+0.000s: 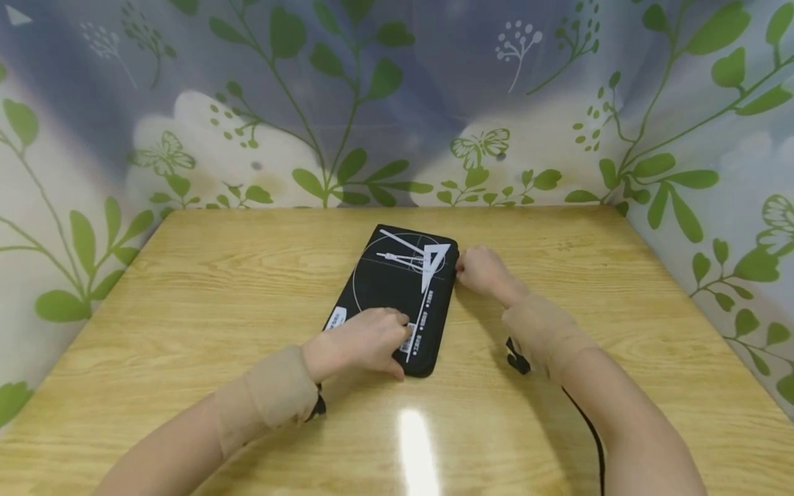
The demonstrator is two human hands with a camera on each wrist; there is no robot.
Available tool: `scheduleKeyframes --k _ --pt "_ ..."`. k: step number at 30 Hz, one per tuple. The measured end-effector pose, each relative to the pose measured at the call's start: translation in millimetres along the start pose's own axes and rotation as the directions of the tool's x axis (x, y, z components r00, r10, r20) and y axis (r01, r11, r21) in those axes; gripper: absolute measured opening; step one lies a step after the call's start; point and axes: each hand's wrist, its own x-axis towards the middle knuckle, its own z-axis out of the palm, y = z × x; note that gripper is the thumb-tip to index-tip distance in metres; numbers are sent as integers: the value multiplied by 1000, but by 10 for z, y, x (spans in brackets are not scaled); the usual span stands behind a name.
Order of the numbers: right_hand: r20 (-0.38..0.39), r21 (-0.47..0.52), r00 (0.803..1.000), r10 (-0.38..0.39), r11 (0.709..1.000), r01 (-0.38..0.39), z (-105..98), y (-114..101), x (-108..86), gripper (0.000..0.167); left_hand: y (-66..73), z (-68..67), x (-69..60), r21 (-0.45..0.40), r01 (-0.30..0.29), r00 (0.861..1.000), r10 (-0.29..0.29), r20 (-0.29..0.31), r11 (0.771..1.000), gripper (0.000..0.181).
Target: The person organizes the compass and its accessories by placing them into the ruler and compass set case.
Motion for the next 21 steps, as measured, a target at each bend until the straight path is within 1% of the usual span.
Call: scheduleKeyframes --k 6,14,21 --pt "0 -2 1000 -3 1000 3 3 15 9 12 -16 2 4 9 -7 1000 7 -2 1000 45" --pt "-17 -16 1000 -20 1000 20 15 20 -4 12 -3 6 5 21 -11 1000 11 -6 1000 45" --pt "-29 -2 999 -39 999 39 4 14 -32 12 7 -6 5 22 -11 1000 11 -11 1000 44"
